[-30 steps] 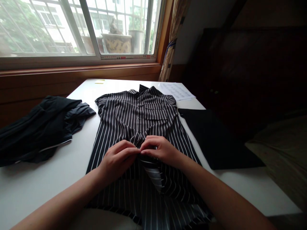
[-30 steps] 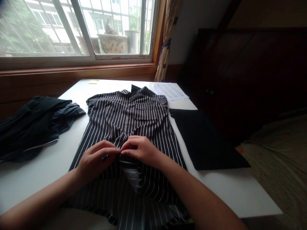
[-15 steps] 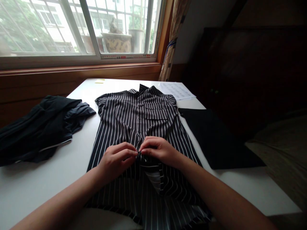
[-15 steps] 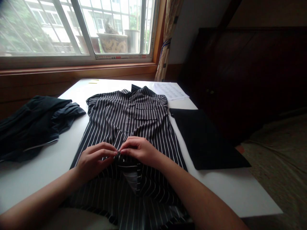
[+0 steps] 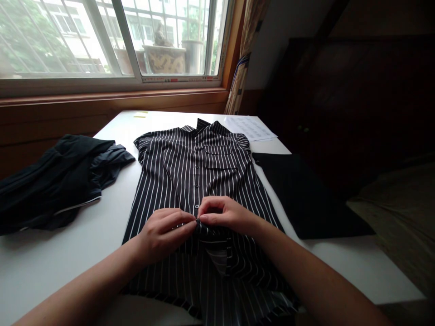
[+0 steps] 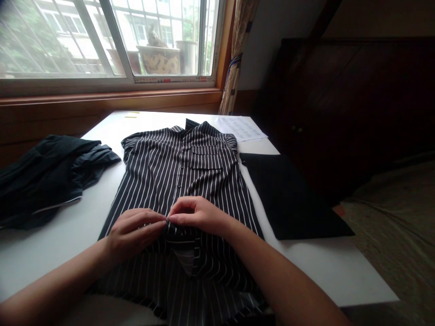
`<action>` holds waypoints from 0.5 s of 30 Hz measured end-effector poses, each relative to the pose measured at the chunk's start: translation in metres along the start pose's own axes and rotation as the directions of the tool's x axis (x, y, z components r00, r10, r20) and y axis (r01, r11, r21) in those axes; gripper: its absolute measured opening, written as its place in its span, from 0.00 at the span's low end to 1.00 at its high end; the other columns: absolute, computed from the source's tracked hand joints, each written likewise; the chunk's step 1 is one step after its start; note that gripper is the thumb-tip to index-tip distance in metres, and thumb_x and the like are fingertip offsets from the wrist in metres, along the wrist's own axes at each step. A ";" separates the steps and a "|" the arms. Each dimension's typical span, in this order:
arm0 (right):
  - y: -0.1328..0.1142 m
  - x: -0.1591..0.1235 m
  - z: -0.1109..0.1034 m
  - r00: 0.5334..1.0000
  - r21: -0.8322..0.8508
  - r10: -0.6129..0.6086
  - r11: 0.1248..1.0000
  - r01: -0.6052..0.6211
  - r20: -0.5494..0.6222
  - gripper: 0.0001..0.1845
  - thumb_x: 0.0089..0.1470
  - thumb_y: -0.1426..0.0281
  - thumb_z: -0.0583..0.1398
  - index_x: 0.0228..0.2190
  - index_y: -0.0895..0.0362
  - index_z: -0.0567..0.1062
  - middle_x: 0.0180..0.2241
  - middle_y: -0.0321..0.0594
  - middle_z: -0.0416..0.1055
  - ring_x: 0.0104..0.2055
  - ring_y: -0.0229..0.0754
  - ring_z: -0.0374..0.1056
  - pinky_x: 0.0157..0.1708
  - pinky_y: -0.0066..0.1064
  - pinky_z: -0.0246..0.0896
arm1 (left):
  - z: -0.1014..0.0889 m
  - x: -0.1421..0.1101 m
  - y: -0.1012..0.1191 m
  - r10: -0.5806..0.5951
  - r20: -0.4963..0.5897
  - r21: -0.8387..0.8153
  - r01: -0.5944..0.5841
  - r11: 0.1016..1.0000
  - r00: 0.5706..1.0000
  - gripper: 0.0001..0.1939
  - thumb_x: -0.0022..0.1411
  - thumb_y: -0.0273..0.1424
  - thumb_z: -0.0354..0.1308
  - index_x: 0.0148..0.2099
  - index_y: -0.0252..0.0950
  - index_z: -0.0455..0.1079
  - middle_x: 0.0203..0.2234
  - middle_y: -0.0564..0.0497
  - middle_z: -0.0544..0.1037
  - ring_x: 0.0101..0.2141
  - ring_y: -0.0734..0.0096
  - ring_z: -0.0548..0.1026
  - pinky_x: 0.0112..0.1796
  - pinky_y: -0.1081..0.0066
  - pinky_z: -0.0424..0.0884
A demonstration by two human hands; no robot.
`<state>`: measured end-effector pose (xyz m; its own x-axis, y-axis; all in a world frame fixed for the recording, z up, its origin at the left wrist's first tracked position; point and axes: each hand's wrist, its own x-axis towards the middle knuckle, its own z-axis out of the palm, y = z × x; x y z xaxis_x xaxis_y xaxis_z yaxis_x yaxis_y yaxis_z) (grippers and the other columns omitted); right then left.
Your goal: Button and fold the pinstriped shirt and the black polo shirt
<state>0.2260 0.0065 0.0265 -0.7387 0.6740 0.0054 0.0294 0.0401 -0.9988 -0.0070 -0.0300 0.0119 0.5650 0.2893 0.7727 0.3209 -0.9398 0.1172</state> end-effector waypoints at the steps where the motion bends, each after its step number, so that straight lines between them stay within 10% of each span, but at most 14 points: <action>1: 0.001 0.000 0.000 1.000 0.030 0.021 0.999 -0.021 0.012 0.09 0.56 0.64 0.67 0.34 0.57 0.79 0.34 0.36 0.72 0.36 0.36 0.67 0.39 0.30 0.63 | 0.000 0.000 0.000 0.014 0.006 -0.004 -0.014 1.000 1.000 0.08 0.64 0.20 0.60 0.46 0.30 0.74 0.34 0.45 0.80 0.34 0.69 0.79 0.33 0.70 0.77; 15: 0.000 -0.001 -0.008 0.978 0.046 0.157 0.985 -0.164 0.137 0.11 0.53 0.64 0.68 0.35 0.58 0.77 0.33 0.35 0.73 0.35 0.35 0.67 0.38 0.28 0.61 | 0.002 0.002 0.007 -0.141 0.054 -0.178 0.149 0.973 0.989 0.11 0.62 0.20 0.62 0.48 0.30 0.72 0.35 0.45 0.80 0.36 0.68 0.80 0.36 0.70 0.80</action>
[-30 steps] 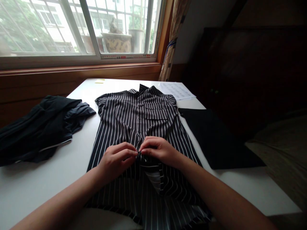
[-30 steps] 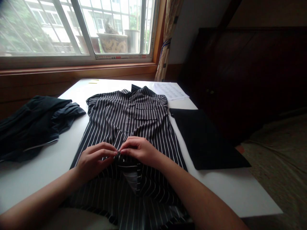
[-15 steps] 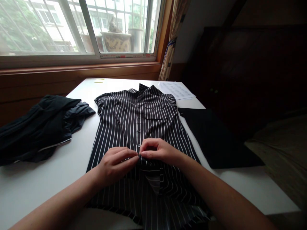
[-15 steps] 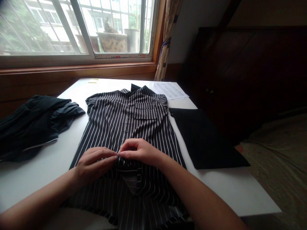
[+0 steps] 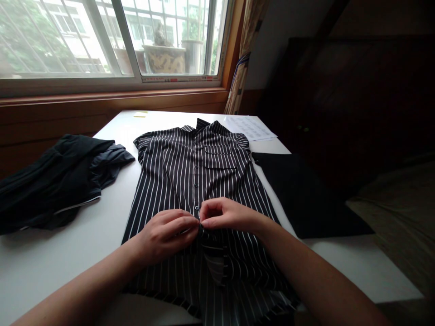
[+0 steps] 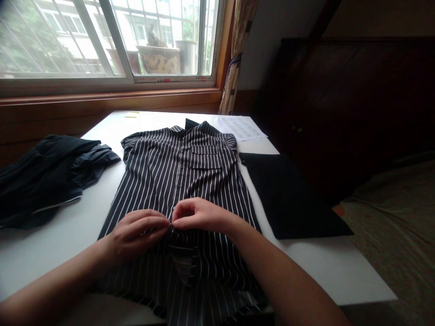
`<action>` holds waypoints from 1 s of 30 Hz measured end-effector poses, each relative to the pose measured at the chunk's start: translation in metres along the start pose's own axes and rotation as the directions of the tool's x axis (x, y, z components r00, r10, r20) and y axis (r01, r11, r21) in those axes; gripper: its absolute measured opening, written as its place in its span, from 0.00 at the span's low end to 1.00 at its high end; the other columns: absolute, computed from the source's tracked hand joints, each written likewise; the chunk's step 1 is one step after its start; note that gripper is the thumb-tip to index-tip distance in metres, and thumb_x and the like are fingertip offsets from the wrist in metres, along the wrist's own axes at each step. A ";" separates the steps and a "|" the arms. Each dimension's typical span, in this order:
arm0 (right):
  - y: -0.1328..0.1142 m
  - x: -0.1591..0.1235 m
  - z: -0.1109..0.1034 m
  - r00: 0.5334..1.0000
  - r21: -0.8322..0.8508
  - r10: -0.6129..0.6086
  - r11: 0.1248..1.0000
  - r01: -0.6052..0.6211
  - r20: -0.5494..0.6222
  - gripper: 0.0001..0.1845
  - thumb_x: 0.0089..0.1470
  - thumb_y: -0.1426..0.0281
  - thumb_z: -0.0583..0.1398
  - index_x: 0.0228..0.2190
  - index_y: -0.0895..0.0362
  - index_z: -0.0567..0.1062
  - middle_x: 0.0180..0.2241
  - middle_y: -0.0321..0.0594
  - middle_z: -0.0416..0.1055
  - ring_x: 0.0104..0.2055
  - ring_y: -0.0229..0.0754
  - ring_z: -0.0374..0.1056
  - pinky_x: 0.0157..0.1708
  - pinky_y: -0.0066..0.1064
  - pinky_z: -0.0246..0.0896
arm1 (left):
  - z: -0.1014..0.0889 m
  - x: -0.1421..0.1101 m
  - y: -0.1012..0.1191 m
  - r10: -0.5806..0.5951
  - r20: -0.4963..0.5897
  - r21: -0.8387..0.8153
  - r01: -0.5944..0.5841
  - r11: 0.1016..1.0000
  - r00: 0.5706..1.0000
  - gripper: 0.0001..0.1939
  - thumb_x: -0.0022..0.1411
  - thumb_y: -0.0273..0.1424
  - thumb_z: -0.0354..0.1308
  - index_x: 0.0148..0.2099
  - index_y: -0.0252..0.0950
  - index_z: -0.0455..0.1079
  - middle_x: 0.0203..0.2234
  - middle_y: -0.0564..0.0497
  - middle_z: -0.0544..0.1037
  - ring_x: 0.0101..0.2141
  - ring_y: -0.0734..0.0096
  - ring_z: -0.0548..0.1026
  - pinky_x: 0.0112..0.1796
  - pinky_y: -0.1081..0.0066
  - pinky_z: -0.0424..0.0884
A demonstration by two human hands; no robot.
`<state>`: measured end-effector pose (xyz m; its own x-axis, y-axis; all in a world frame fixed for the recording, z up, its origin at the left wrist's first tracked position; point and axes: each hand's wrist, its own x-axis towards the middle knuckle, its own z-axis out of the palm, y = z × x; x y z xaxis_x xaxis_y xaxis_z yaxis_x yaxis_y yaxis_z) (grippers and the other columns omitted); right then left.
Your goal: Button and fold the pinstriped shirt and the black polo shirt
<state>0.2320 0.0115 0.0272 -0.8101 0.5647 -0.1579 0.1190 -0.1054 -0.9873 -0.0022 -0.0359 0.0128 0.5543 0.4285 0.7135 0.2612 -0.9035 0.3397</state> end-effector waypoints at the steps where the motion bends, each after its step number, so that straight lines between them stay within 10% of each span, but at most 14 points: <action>1: 0.001 0.000 0.000 1.000 -0.010 0.000 1.000 0.000 0.000 0.11 0.53 0.64 0.68 0.35 0.58 0.77 0.33 0.35 0.73 0.35 0.35 0.67 0.38 0.28 0.61 | 0.000 0.000 0.000 -0.004 0.011 0.005 0.004 1.000 1.000 0.11 0.63 0.20 0.62 0.48 0.30 0.72 0.35 0.45 0.80 0.36 0.68 0.80 0.36 0.70 0.80; 8: 0.004 0.001 0.001 0.999 -0.054 -0.004 0.999 0.002 -0.049 0.11 0.52 0.65 0.69 0.34 0.58 0.75 0.32 0.34 0.71 0.33 0.34 0.65 0.34 0.27 0.59 | -0.005 0.003 -0.006 0.191 0.129 0.156 -0.210 0.965 0.973 0.06 0.67 0.21 0.55 0.44 0.32 0.73 0.39 0.44 0.81 0.39 0.64 0.80 0.38 0.66 0.80; 16: 0.006 0.001 0.004 0.998 -0.073 0.000 0.997 -0.005 -0.059 0.12 0.53 0.64 0.68 0.35 0.57 0.74 0.32 0.34 0.71 0.33 0.35 0.67 0.33 0.28 0.60 | -0.006 0.000 -0.011 0.039 0.111 0.103 -0.050 0.993 0.993 0.05 0.68 0.23 0.54 0.44 0.35 0.69 0.37 0.46 0.78 0.38 0.69 0.77 0.38 0.68 0.77; 30: 0.009 0.004 0.003 0.997 0.030 0.072 0.997 -0.072 -0.015 0.17 0.54 0.58 0.68 0.36 0.59 0.75 0.30 0.34 0.73 0.29 0.34 0.71 0.29 0.25 0.64 | -0.006 0.001 -0.009 0.096 0.210 0.153 -0.130 0.980 0.973 0.06 0.69 0.22 0.53 0.41 0.34 0.70 0.38 0.46 0.79 0.37 0.68 0.76 0.38 0.67 0.75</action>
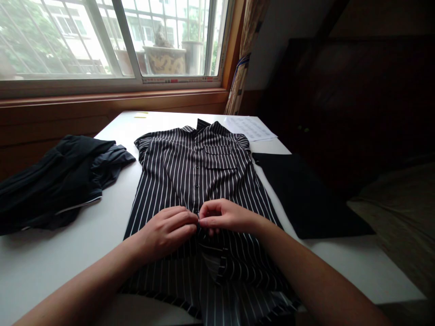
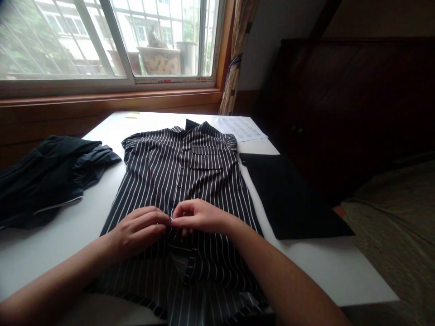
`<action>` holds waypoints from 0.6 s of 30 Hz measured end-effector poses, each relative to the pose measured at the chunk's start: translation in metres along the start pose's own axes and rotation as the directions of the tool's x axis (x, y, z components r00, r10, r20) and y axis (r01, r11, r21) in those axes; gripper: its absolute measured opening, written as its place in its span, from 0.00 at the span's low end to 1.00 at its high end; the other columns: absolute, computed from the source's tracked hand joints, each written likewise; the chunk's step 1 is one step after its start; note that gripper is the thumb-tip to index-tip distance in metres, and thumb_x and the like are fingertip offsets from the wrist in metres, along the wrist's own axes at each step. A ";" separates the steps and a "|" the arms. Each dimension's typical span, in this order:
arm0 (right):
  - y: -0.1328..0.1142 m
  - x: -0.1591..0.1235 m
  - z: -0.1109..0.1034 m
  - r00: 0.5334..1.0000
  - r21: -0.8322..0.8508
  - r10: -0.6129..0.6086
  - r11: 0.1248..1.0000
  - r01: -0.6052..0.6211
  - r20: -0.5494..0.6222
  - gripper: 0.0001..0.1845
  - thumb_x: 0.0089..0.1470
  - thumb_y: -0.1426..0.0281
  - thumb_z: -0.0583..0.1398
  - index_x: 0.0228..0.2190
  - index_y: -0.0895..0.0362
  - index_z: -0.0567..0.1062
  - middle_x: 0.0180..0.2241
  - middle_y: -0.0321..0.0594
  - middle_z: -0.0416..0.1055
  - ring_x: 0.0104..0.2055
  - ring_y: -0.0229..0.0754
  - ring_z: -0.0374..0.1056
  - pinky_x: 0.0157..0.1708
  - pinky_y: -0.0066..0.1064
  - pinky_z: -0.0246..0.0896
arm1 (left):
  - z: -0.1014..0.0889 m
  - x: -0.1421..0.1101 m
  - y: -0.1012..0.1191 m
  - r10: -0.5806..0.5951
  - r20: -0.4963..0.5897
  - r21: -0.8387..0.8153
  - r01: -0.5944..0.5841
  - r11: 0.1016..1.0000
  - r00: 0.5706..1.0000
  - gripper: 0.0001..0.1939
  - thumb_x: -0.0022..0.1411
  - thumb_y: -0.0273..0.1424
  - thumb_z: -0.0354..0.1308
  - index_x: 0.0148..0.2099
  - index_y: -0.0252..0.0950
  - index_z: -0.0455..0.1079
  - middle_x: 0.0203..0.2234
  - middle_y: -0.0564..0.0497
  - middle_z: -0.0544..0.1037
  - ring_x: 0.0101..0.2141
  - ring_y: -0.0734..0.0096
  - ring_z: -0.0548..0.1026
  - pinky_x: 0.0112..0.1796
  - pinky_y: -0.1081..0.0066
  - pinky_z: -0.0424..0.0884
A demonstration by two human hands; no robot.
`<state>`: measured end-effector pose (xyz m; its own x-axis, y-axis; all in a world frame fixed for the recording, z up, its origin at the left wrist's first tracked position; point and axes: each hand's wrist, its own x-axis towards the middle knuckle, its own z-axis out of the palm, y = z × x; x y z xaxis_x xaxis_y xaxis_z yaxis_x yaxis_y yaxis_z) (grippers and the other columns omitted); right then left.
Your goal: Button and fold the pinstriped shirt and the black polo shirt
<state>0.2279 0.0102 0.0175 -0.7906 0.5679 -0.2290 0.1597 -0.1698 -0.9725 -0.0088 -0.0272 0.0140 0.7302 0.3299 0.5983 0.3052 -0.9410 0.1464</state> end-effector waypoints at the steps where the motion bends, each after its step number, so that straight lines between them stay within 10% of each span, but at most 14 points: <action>1: 0.000 0.000 0.000 1.000 0.004 0.002 1.000 -0.002 0.002 0.17 0.54 0.59 0.68 0.36 0.59 0.75 0.30 0.34 0.73 0.29 0.33 0.71 0.29 0.25 0.64 | 0.000 0.000 0.000 0.012 0.007 0.004 -0.012 1.000 1.000 0.06 0.68 0.22 0.53 0.41 0.34 0.70 0.38 0.46 0.79 0.37 0.68 0.76 0.38 0.67 0.75; 18: 0.001 0.003 -0.002 0.997 0.055 0.067 0.996 -0.069 0.044 0.17 0.54 0.59 0.68 0.36 0.59 0.74 0.27 0.32 0.72 0.25 0.31 0.69 0.23 0.22 0.62 | -0.001 0.000 -0.004 0.121 -0.019 0.047 -0.120 0.992 0.992 0.07 0.70 0.25 0.52 0.41 0.36 0.71 0.38 0.48 0.82 0.39 0.67 0.76 0.44 0.61 0.76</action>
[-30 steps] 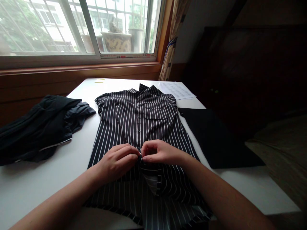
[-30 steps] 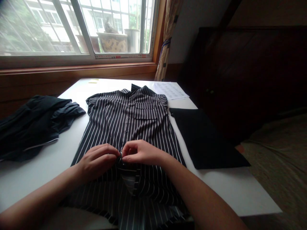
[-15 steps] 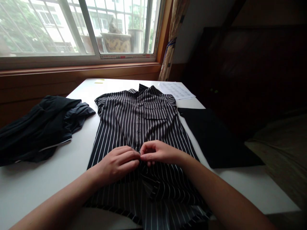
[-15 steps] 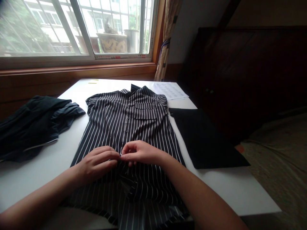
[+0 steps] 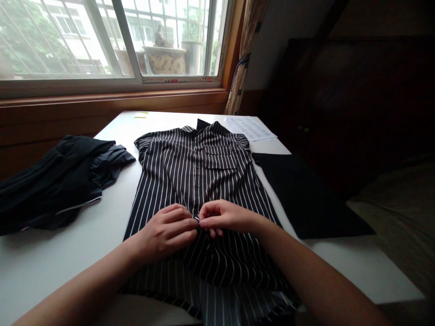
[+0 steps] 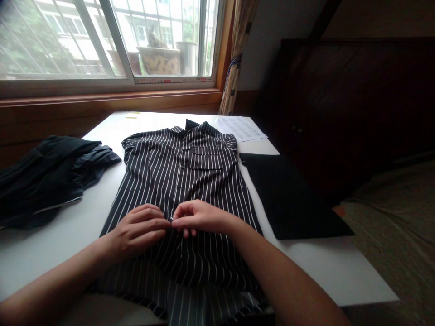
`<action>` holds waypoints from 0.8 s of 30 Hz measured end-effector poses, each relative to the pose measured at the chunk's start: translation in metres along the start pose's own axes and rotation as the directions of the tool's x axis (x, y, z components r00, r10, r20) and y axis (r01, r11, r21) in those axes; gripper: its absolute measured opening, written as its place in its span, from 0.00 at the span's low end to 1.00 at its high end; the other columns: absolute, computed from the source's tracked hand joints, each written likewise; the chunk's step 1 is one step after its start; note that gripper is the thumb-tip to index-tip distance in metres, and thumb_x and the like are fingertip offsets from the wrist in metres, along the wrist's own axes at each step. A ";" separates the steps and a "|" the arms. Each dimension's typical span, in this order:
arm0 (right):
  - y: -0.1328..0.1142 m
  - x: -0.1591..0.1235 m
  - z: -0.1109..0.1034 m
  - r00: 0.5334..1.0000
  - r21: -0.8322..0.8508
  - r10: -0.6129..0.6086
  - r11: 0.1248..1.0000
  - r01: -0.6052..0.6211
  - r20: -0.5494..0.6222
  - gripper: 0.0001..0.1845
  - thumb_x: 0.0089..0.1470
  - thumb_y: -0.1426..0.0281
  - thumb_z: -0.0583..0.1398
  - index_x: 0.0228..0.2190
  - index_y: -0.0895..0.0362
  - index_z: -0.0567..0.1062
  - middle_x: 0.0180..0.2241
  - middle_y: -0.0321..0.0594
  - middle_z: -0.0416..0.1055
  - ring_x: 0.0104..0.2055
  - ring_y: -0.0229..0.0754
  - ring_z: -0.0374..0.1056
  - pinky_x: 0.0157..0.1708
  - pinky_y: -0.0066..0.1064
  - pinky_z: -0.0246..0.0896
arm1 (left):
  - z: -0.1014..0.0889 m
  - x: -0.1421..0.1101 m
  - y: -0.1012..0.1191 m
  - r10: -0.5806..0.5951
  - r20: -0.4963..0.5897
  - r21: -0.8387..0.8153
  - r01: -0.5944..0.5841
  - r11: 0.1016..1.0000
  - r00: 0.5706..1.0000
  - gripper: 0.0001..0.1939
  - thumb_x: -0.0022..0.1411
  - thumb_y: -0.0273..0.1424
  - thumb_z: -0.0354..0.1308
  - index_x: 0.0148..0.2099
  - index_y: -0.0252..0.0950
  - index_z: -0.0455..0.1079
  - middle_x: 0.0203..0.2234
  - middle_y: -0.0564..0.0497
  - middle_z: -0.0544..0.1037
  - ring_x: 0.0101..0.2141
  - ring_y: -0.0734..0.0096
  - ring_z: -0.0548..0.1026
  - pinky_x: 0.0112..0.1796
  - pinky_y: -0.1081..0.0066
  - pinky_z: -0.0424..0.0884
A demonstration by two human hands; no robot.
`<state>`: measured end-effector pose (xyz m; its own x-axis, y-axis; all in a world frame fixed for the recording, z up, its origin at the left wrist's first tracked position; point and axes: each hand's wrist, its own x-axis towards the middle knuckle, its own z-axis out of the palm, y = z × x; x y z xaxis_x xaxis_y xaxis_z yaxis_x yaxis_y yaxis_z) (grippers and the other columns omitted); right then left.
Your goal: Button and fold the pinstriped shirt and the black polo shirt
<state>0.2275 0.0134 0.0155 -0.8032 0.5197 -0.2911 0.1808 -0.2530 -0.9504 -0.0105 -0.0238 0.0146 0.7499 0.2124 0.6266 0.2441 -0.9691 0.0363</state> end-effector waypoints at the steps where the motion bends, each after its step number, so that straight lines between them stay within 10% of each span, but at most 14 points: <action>1: 0.000 0.000 0.000 1.000 0.002 0.003 1.000 -0.003 -0.001 0.17 0.53 0.59 0.68 0.36 0.59 0.74 0.27 0.32 0.72 0.25 0.31 0.69 0.23 0.22 0.62 | 0.000 0.000 0.000 0.000 -0.003 0.009 0.000 1.000 1.000 0.08 0.71 0.25 0.51 0.41 0.36 0.71 0.37 0.48 0.81 0.39 0.67 0.76 0.44 0.61 0.76; 24: 0.000 -0.003 0.000 0.998 0.019 -0.066 0.998 0.066 -0.020 0.15 0.53 0.62 0.69 0.35 0.59 0.75 0.29 0.33 0.72 0.27 0.31 0.70 0.25 0.22 0.61 | 0.004 -0.008 -0.001 -0.137 -0.056 -0.087 0.131 0.987 0.989 0.07 0.67 0.24 0.57 0.46 0.36 0.71 0.40 0.46 0.80 0.39 0.65 0.74 0.40 0.63 0.73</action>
<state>0.2297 0.0124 0.0167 -0.8019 0.5513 -0.2301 0.1167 -0.2331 -0.9654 -0.0141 -0.0241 0.0066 0.6739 0.3353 0.6583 0.2857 -0.9400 0.1863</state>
